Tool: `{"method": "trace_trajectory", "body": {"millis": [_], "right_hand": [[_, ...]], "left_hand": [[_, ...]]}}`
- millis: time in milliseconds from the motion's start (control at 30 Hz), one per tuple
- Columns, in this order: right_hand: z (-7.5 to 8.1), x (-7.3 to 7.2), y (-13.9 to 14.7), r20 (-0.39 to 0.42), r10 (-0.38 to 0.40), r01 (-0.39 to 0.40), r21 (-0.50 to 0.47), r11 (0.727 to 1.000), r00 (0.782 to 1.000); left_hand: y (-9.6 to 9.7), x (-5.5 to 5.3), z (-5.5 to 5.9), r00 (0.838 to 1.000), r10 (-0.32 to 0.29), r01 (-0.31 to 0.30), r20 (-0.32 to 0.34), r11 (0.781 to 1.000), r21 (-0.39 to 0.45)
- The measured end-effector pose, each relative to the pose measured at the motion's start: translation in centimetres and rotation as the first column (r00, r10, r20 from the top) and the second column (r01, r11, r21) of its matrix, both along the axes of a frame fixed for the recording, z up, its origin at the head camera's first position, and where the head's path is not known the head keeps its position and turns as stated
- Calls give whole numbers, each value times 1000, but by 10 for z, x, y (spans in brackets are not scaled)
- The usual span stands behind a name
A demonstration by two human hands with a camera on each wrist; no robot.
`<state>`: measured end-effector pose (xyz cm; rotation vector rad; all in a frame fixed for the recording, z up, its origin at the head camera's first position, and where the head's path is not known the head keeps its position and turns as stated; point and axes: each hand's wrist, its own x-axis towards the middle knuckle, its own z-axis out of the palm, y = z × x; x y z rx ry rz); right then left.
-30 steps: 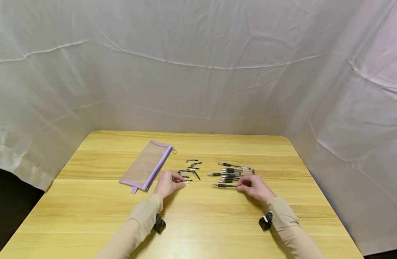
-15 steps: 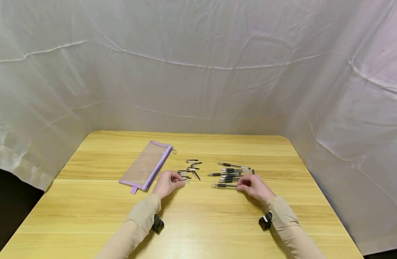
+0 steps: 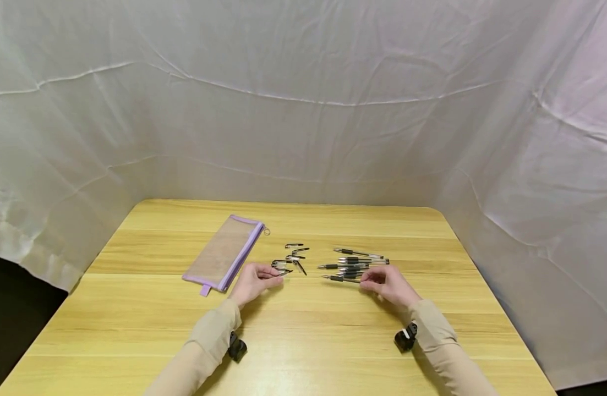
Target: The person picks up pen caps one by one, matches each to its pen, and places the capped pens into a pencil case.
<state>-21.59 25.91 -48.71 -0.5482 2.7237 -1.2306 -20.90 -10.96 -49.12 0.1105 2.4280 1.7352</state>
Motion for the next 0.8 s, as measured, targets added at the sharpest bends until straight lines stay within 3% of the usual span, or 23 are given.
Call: {"method": "trace_trajectory", "body": {"millis": [133, 300, 400, 800], "right_hand": [[0, -1, 0, 23, 10, -7, -94, 996, 1000], [2, 2, -3, 78, 7, 9, -200, 980, 997], [2, 3, -6, 108, -3, 29, -239, 971, 994], [4, 6, -16, 130, 20, 23, -319, 947, 991]], "left_hand": [[-1, 2, -4, 997, -55, 45, 51, 983, 179], [0, 6, -10, 985, -143, 91, 97, 906, 413], [5, 8, -9, 979, -158, 85, 126, 889, 450], [18, 9, -2, 978, -166, 96, 126, 895, 435]]}}
